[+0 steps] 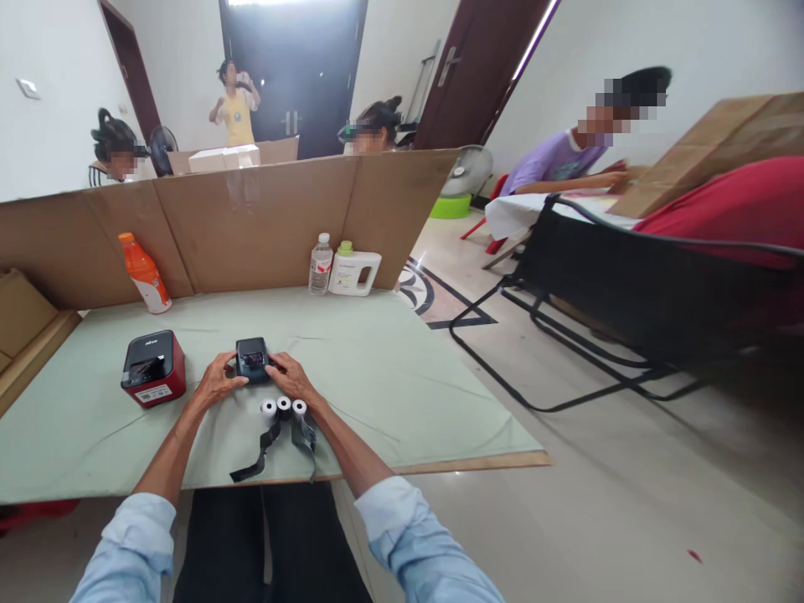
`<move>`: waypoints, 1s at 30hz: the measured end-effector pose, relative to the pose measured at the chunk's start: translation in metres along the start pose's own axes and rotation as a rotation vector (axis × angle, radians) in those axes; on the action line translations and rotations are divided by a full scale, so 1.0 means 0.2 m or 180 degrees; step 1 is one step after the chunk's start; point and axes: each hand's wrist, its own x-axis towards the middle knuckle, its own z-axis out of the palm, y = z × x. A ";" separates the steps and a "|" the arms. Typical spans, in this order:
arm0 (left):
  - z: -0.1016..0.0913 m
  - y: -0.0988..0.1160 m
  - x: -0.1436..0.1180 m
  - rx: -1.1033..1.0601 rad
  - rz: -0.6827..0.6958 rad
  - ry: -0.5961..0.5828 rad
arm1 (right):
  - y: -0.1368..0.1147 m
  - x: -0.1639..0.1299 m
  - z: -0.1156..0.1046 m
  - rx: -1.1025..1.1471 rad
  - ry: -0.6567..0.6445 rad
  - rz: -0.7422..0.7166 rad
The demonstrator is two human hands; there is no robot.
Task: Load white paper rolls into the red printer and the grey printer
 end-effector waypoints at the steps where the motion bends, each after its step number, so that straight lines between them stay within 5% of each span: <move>1: 0.00 -0.01 0.00 0.0007 0.0007 0.0004 | 0.00 0.00 0.00 0.0016 -0.0023 0.0020; 9: 0.07 -0.02 -0.08 -0.0451 0.0065 0.0218 | -0.01 -0.03 -0.01 0.0202 -0.0076 0.0042; 15: 0.13 0.02 -0.16 -0.0116 0.0109 0.0654 | -0.01 -0.03 -0.01 0.0278 -0.0064 0.0114; 22: 0.15 0.06 -0.19 -0.0119 0.0131 0.0734 | -0.01 -0.04 -0.01 0.0320 -0.0023 0.0108; 30: 0.06 0.04 -0.03 -0.0261 -0.0343 0.0409 | -0.03 -0.05 -0.01 0.0305 -0.0021 0.0169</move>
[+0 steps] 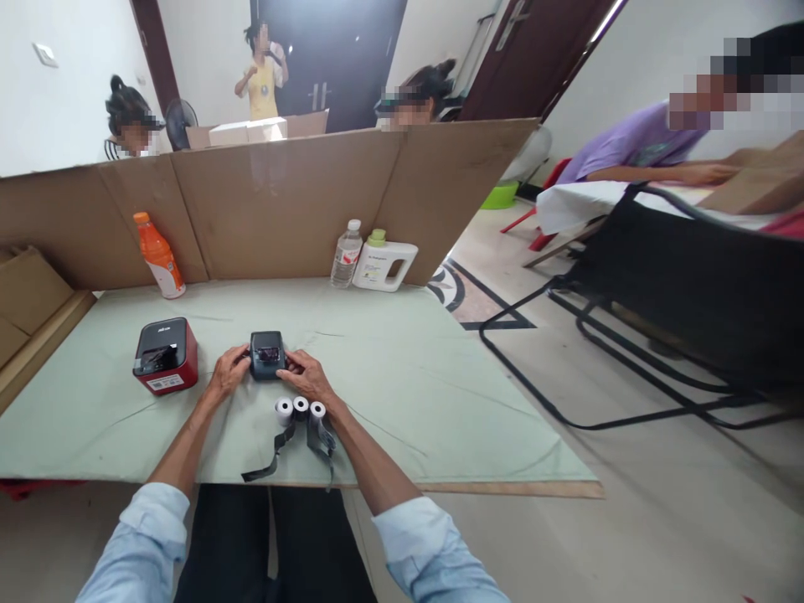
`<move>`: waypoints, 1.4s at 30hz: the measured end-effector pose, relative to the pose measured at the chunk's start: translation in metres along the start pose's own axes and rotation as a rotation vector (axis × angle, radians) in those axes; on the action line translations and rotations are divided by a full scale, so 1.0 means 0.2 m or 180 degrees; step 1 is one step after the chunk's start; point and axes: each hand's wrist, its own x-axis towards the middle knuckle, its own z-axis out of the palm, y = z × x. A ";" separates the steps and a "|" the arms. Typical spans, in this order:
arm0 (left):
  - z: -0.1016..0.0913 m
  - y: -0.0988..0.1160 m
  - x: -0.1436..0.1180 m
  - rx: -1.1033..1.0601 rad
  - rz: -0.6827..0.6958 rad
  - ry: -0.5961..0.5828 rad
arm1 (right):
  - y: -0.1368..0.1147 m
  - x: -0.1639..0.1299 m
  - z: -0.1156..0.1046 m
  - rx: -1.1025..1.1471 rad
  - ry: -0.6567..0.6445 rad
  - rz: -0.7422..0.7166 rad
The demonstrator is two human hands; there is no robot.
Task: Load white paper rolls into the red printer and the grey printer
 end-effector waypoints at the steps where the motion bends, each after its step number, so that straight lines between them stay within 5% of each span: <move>1: 0.00 0.00 0.04 -0.0039 -0.0170 -0.0002 | 0.00 0.00 0.00 0.0001 0.0006 0.0006; 8: 0.03 -0.03 0.23 -0.0195 -0.0903 -0.0091 | 0.00 0.00 0.00 0.0015 -0.0037 0.0033; 30: -0.04 0.04 0.29 -0.0529 -0.1800 -0.0265 | 0.00 0.02 0.00 -0.0093 -0.0040 -0.0002; 36: -0.02 0.04 0.29 -0.0530 -0.1726 -0.0144 | 0.01 0.03 0.00 -0.0135 -0.0042 0.0034; 42: -0.01 0.05 0.21 -0.0738 -0.1149 -0.0062 | 0.00 0.03 0.00 -0.0048 0.0013 0.0033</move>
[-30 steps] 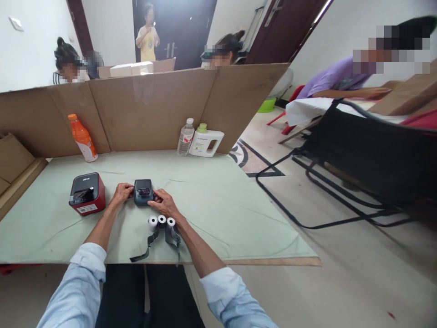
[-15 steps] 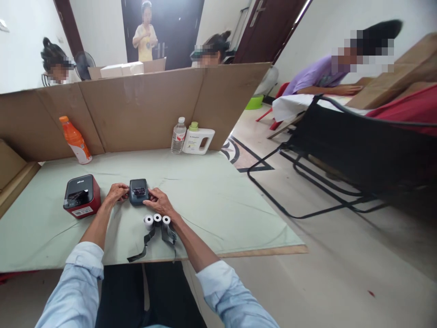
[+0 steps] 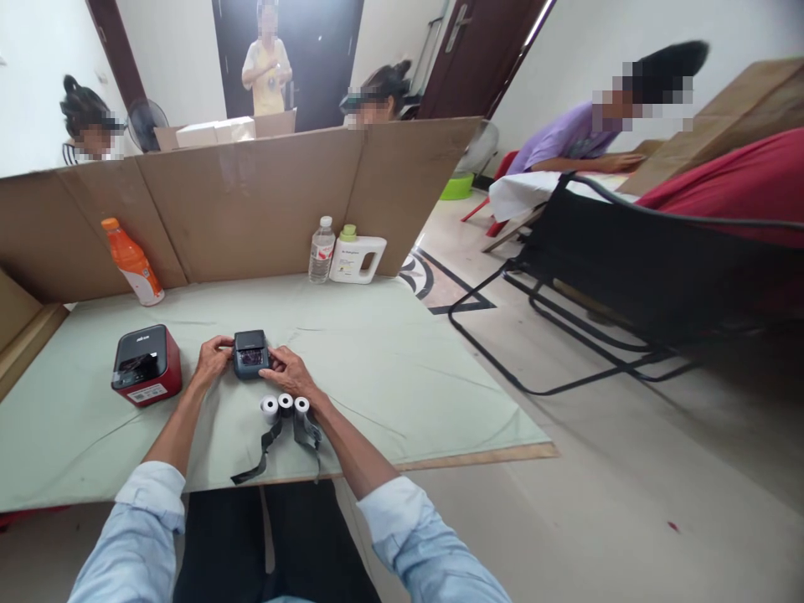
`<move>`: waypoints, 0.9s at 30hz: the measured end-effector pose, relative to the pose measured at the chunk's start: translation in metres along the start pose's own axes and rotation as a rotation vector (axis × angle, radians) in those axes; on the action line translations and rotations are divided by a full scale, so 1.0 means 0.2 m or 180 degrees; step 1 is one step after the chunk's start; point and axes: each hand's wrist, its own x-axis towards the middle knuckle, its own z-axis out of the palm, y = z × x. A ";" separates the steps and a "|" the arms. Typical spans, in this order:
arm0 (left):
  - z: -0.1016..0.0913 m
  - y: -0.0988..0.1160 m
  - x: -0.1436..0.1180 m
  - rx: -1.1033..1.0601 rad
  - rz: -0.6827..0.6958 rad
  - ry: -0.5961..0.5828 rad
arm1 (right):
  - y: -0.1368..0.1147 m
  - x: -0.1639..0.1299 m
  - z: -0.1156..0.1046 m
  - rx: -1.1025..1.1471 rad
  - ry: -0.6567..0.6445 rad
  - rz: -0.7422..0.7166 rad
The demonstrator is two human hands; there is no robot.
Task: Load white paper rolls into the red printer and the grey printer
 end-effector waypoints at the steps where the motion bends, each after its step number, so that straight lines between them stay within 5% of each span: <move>1: -0.01 0.00 -0.01 -0.0067 0.0171 -0.0100 | 0.00 0.00 0.00 -0.0012 0.0001 -0.0014; 5: -0.05 0.00 0.01 -0.0117 0.0747 -0.0566 | -0.02 0.00 -0.01 -0.0091 -0.0036 -0.0004; 9: -0.08 0.04 0.06 0.0051 0.0864 -0.0689 | -0.02 0.00 -0.01 -0.0167 -0.0041 0.0023; 17: -0.04 0.10 0.12 0.0136 0.0485 -0.0066 | -0.04 0.02 0.00 -0.0358 -0.0028 -0.0031; 21: -0.02 0.09 0.15 0.0254 0.0525 -0.0049 | -0.10 0.06 -0.04 -0.0840 -0.0189 -0.0233; 27: -0.05 0.02 0.15 0.0558 0.1433 -0.0522 | -0.20 0.14 -0.10 -0.1642 -0.0611 -0.0458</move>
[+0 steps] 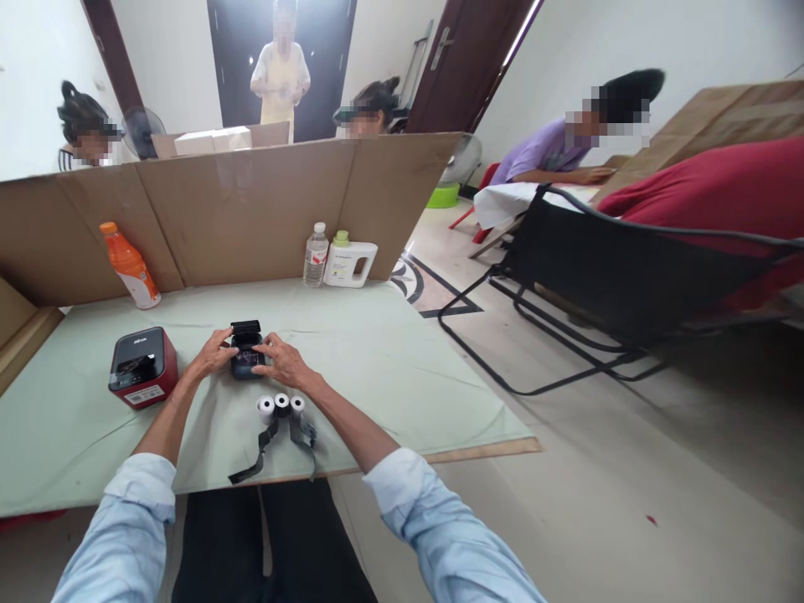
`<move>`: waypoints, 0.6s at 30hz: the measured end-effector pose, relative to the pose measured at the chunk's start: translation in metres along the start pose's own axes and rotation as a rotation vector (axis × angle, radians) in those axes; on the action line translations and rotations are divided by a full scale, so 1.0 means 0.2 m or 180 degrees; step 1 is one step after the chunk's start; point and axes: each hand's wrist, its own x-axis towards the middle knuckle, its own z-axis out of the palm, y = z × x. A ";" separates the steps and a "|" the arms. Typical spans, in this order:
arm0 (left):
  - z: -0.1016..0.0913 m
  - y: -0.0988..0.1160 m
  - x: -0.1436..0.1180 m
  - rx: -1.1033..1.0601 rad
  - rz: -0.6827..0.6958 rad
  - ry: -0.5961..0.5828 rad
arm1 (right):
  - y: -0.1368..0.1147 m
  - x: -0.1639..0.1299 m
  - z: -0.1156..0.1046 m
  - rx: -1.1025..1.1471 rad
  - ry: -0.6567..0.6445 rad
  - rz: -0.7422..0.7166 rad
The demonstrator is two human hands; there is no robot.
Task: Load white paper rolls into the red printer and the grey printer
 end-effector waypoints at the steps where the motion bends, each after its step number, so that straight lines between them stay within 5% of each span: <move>1: 0.00 -0.01 -0.01 0.0013 0.0107 -0.0095 | 0.00 0.01 -0.01 -0.0066 -0.0002 -0.0032; 8: -0.02 -0.01 -0.01 -0.0029 -0.0050 -0.0454 | -0.04 0.10 -0.03 -0.0048 0.0132 0.0126; 18: 0.06 0.13 0.02 0.0893 -0.0156 0.0189 | -0.11 0.16 -0.09 -0.0051 -0.0115 0.0262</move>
